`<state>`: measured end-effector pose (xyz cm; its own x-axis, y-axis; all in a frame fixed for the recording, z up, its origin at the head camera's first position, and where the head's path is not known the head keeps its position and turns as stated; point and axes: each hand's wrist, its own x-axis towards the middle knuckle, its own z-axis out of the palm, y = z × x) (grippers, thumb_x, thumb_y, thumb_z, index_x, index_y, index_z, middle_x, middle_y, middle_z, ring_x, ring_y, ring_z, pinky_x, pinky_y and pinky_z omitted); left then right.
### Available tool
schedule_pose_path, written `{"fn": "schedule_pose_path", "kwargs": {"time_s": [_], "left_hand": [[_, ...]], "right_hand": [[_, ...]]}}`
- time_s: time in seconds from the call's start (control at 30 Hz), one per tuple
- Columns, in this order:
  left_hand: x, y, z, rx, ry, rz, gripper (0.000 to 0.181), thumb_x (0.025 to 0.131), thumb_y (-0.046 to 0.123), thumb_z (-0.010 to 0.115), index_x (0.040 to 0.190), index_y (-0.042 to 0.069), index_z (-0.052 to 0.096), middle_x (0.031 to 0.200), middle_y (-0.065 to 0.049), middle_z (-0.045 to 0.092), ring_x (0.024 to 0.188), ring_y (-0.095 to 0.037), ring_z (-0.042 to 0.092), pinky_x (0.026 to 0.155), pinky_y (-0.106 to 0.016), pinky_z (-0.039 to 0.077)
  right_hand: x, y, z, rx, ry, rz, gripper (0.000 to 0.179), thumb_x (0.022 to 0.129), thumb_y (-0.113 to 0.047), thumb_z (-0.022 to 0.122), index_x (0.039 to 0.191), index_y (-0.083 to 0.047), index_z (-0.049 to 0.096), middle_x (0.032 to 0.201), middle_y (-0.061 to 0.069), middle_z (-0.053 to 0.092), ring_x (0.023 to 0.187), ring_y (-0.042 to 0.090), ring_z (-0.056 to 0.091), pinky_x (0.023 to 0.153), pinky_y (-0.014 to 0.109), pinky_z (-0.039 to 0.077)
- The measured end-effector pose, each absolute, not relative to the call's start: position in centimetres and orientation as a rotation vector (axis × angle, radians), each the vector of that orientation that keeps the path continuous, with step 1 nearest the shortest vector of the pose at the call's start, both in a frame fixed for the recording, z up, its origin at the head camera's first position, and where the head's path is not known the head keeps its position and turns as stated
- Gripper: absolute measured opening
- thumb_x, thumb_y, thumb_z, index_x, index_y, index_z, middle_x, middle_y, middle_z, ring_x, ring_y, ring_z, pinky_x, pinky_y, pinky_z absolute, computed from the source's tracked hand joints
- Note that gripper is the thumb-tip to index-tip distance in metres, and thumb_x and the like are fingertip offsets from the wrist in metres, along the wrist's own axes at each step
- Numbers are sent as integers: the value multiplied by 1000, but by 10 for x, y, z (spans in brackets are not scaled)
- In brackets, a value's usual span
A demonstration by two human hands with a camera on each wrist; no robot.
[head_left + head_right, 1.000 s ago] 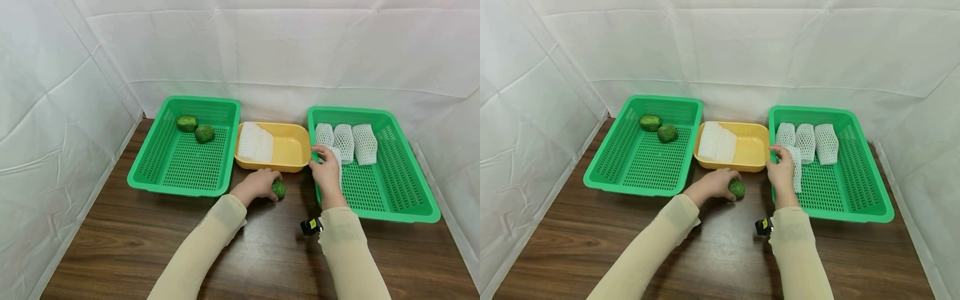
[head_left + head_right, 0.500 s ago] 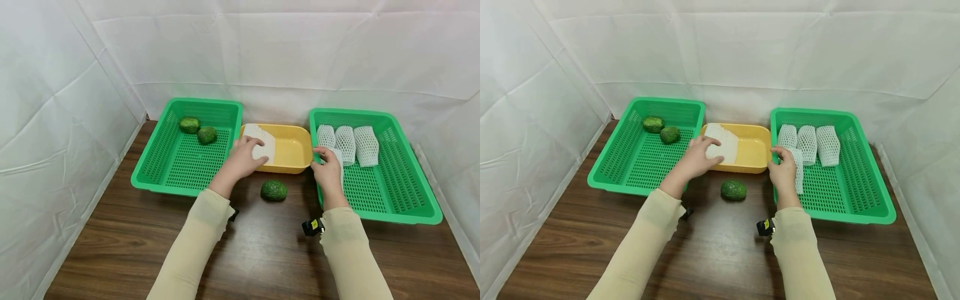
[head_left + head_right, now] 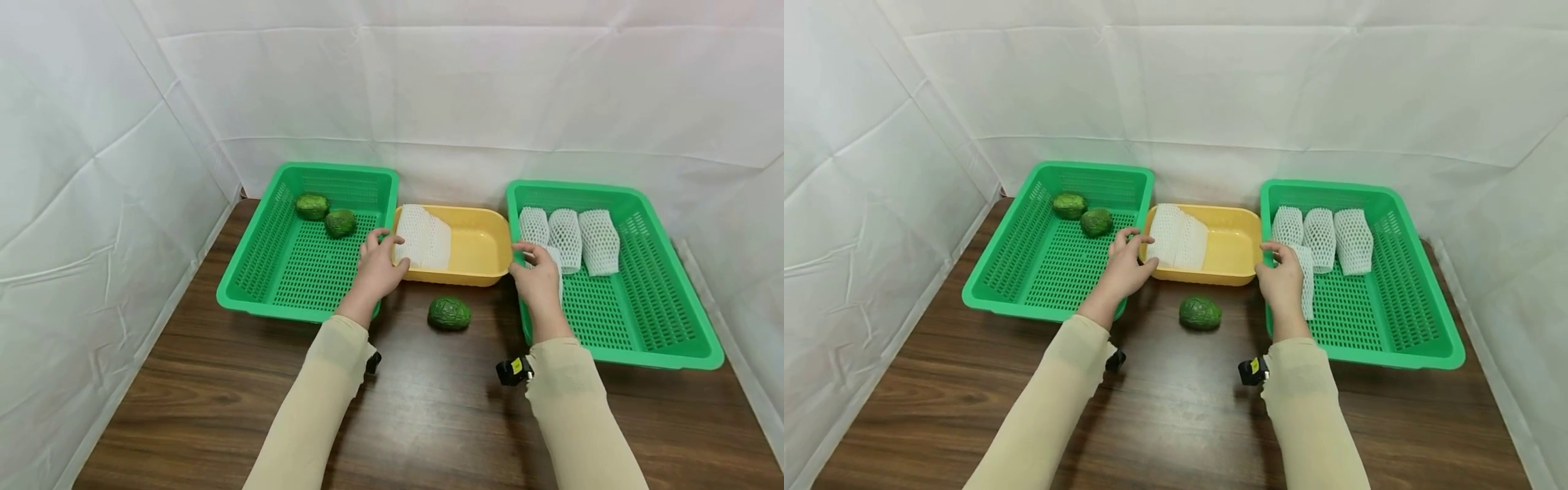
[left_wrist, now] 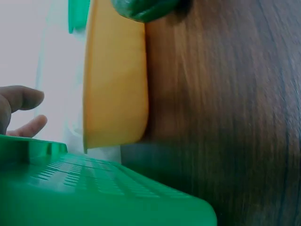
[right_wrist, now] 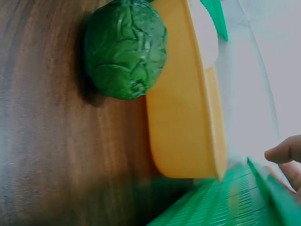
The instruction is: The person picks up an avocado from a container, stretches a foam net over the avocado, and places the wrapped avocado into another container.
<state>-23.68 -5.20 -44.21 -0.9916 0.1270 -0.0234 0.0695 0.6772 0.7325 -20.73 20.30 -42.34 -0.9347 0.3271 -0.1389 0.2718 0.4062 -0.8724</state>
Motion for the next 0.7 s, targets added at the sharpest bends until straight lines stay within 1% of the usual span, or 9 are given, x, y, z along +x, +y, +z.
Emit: {"fn": "schedule_pose_path", "kwargs": {"time_s": [0.07,0.17,0.2,0.27,0.37,0.47,0.57,0.7], "left_hand": [[-237,-52,-443,166,2822,1231,35,93,24,56,127,17,51,145,-3,19,125,-27,22,97,-48,28],[-238,-52,-443,156,2834,1244,33,93,25,56,125,18,52,144,-2,22,124,-26,23,96,-47,29],[-239,-52,-443,149,2835,1251,32,93,25,56,124,18,53,144,-2,22,124,-26,23,96,-47,29],[-239,-51,-443,139,2836,1266,31,93,24,56,123,18,54,143,-2,24,125,-26,23,98,-48,28],[-240,-51,-443,141,2825,1312,30,93,23,56,122,16,55,142,-3,27,126,-26,23,99,-48,27],[-242,-52,-444,143,2807,1379,30,93,21,55,122,15,56,141,-4,30,127,-27,23,100,-49,26],[-243,-55,-446,133,2804,1419,29,92,20,55,120,14,57,140,-4,31,127,-26,24,100,-50,27],[-244,-56,-447,130,2801,1422,28,92,21,55,119,15,58,140,-4,31,126,-26,25,98,-49,29]], "right_hand": [[-209,199,-418,-513,-2618,1499,41,89,-6,50,130,-7,50,145,10,32,121,31,37,83,40,40],[-217,185,-409,-389,-2615,1404,39,86,-4,53,125,-6,55,142,13,36,123,32,34,95,44,35],[-220,179,-406,-338,-2608,1397,38,85,-3,53,123,-5,56,139,13,38,128,31,28,99,45,31],[-229,164,-403,-234,-2618,1397,35,85,-3,54,120,-3,58,136,15,41,129,31,29,102,45,29],[-243,142,-403,-121,-2703,1392,31,88,-8,55,119,-4,58,132,17,42,125,33,36,100,45,32],[-256,120,-410,-51,-2792,1392,32,90,-13,56,121,-5,56,130,18,44,121,34,41,97,44,36],[-266,101,-422,-27,-2872,1403,39,91,-20,58,126,-5,52,129,17,44,117,33,45,92,44,41],[-270,87,-439,-89,-2960,1313,54,88,-36,61,130,-8,44,126,18,45,114,32,43,88,45,42]]}}
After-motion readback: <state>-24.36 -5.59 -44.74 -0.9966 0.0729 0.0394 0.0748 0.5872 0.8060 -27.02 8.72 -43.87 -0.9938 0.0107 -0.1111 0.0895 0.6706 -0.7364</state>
